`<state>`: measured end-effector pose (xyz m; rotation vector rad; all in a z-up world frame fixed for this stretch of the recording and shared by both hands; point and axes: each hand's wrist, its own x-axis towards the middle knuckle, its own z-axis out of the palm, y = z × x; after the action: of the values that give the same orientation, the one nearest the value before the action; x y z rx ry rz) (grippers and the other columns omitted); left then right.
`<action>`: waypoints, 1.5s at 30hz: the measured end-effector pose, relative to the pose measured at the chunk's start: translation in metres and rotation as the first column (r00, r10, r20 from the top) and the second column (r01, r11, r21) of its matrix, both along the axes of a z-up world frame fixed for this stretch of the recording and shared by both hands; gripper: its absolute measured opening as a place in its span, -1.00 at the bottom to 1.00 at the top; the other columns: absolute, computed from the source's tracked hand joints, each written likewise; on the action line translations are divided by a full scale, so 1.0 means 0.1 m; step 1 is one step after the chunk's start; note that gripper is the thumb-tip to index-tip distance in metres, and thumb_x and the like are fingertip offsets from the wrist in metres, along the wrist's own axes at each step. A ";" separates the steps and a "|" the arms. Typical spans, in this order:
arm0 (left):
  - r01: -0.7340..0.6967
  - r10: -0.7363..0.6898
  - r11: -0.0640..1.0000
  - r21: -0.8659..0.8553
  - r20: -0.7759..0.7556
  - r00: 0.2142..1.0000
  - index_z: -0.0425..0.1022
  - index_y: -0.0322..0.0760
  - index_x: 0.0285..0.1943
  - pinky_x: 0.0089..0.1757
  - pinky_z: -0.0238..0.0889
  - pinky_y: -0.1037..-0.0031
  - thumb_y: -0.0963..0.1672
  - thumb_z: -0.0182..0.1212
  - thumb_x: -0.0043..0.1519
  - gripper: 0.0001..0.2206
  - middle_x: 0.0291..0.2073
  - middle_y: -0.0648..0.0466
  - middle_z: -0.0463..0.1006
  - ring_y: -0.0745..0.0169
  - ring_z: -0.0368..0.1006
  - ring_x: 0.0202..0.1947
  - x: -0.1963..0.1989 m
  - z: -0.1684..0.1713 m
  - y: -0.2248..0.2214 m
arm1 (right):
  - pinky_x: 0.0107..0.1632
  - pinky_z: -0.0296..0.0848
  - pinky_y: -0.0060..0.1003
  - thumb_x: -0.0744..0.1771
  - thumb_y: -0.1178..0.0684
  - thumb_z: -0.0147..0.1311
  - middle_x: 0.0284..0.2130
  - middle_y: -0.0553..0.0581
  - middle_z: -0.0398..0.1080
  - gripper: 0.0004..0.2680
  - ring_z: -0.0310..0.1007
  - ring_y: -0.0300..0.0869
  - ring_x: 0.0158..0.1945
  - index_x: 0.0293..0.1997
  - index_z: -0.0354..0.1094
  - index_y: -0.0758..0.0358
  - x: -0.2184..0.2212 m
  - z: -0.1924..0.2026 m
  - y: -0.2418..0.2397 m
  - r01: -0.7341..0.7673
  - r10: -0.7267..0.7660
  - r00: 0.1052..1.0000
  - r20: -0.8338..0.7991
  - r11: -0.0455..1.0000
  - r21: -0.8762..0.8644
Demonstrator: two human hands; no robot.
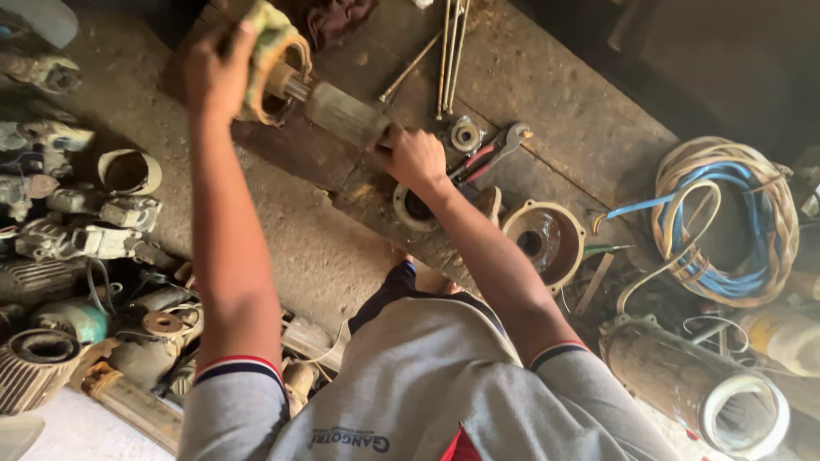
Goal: The person cleans a circular metal housing, inserts a pump shaft assembly, and secures it by tightening bolts with a wrench. The person uses a rag to wipe the housing and a wrench to tighten fasteners.
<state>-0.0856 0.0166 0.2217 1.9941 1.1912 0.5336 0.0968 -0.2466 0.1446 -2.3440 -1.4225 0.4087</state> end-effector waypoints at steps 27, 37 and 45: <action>0.386 0.123 0.731 -0.562 0.666 0.736 0.09 -0.27 0.44 0.19 0.23 0.38 -0.02 0.23 0.33 -0.43 0.26 -0.05 0.38 0.22 0.32 0.25 -0.04 0.48 -3.40 | -0.63 0.45 -0.27 0.30 -0.01 0.08 -0.44 0.02 0.49 -0.87 0.56 -0.20 -0.56 -0.22 0.42 0.19 -0.09 3.26 -3.27 -0.056 0.420 0.754 0.506 0.808 -0.587; 0.598 -0.021 0.533 -0.599 0.697 0.717 -0.17 -0.24 0.58 0.35 -0.22 0.21 0.15 -0.02 0.41 -0.29 0.52 -0.13 -0.11 0.09 -0.21 0.50 0.74 -0.28 -4.40 | -0.43 0.53 -0.27 0.30 0.06 0.09 -0.45 0.02 0.50 -0.93 0.59 -0.18 -0.42 -0.20 0.43 0.10 -0.10 3.84 -3.58 0.128 0.520 0.758 0.394 0.474 -0.871; 0.537 -0.543 0.835 0.122 0.019 0.840 0.16 -0.13 0.59 0.40 -0.24 -0.04 0.13 -0.29 0.51 -0.44 0.52 -0.19 0.02 -0.22 -0.05 0.53 1.04 -0.36 -4.16 | -0.37 0.57 -0.26 0.29 0.08 0.15 -0.41 0.05 0.54 -0.89 0.61 -0.15 -0.37 -0.14 0.48 0.10 0.13 3.56 -3.19 0.101 0.539 0.793 0.284 0.344 -0.933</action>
<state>0.0181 -0.3992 0.1854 2.2715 0.5203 0.3610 0.1099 -0.5659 0.5006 -3.3744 -2.2762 0.8437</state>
